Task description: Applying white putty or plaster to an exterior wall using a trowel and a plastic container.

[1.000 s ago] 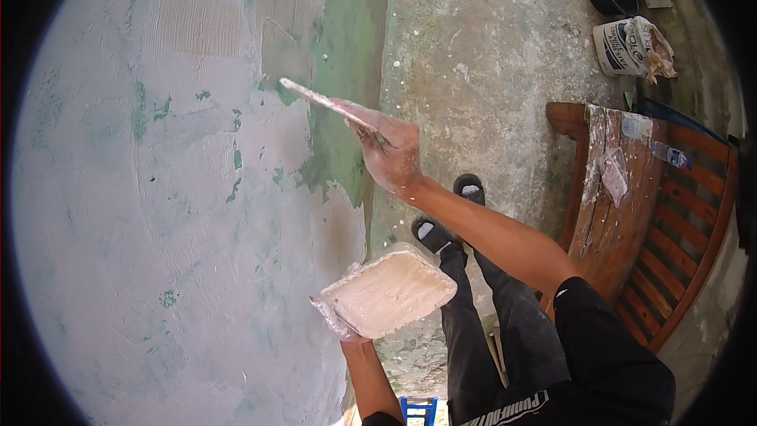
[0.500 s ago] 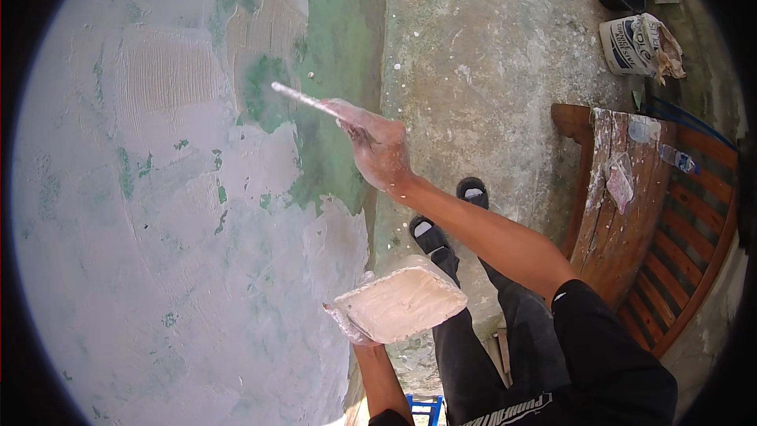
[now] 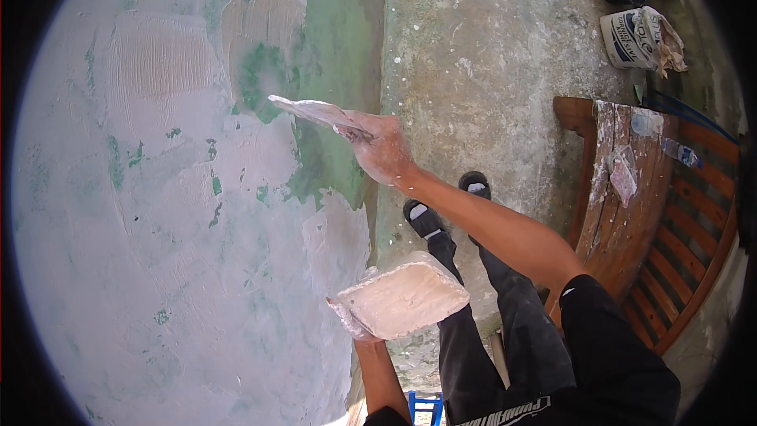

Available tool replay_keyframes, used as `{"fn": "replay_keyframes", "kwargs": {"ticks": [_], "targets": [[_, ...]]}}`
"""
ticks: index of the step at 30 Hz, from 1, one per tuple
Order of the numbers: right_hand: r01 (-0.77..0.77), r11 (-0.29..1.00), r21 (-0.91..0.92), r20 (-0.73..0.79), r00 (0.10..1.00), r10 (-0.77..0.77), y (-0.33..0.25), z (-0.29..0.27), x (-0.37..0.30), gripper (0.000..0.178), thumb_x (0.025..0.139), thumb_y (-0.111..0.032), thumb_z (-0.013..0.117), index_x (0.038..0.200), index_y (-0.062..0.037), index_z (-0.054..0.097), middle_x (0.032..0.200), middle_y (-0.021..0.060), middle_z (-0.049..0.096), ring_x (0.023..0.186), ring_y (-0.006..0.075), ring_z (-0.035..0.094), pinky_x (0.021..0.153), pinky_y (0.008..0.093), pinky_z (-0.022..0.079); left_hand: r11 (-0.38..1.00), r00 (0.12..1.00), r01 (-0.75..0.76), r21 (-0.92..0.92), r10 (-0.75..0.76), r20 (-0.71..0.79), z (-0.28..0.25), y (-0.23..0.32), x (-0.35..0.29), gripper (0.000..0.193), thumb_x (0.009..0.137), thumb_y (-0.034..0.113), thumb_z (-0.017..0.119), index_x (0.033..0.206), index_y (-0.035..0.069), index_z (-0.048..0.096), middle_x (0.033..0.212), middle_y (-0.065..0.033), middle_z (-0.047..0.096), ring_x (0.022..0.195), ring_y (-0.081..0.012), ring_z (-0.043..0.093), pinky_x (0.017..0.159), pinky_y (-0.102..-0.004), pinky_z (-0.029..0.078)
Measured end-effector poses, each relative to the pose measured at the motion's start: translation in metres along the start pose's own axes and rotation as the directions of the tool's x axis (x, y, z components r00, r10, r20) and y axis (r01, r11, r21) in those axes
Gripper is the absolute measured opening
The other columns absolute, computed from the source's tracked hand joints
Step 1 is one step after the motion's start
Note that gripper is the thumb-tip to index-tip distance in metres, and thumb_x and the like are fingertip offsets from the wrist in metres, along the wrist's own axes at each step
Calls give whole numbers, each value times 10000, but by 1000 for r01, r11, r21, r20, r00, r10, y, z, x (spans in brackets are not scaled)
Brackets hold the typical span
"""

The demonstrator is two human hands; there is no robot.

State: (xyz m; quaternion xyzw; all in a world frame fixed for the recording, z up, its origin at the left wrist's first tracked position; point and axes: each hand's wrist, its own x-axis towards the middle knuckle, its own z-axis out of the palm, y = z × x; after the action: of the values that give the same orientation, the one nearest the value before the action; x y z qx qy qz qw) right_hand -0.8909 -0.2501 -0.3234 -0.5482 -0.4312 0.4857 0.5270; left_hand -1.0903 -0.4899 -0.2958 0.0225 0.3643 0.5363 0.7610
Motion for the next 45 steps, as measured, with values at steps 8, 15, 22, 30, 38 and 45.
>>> {"fn": "replay_keyframes", "kwargs": {"ticks": [8,15,22,30,38,45], "targets": [[429,903,-36,-146,891,-429,-31,51,35,515,783,42,572,1281,-39,470,1070,225,602,861,322,622,736,361,488,999,999,14,30,-15,48,-2,1,3,855,827,684,403,1323,-13,403,1296,-187,488,1168,-343,486,1011,-506,357],[552,833,-31,15,834,-552,0,42,-35,599,716,124,527,1288,-39,460,1215,189,549,1032,346,582,873,344,490,996,995,87,-17,-86,47,-4,10,-1,899,807,696,430,1308,-49,397,1276,-194,498,1159,-343,490,989,-506,381],[325,945,-38,-292,901,-321,-18,18,20,528,718,140,530,1209,-52,547,1139,182,590,994,346,592,835,338,503,975,991,135,176,-129,-44,0,18,-1,787,825,672,423,1270,26,474,1275,-176,505,1164,-344,484,989,-517,377],[458,888,-38,-128,879,-459,-19,53,-22,566,708,141,500,1236,-59,533,1128,178,590,1011,351,579,861,343,487,968,984,172,182,-162,-69,-4,26,-3,707,844,651,409,1238,79,539,1275,-162,509,1164,-351,485,986,-535,381],[396,918,-26,-383,844,-376,-61,19,26,475,753,128,525,1181,-71,579,1126,163,600,1002,321,605,837,335,502,951,982,186,246,-170,-86,1,25,-3,679,857,643,391,1202,87,570,1282,-156,505,1172,-349,477,993,-541,367],[451,890,-66,-361,821,-443,-67,44,53,449,742,104,517,1169,-25,570,1081,209,598,1000,340,600,845,368,490,955,987,156,253,-160,-7,1,25,-7,658,865,637,380,1201,108,581,1296,-152,493,1190,-347,460,1000,-544,353]]}}
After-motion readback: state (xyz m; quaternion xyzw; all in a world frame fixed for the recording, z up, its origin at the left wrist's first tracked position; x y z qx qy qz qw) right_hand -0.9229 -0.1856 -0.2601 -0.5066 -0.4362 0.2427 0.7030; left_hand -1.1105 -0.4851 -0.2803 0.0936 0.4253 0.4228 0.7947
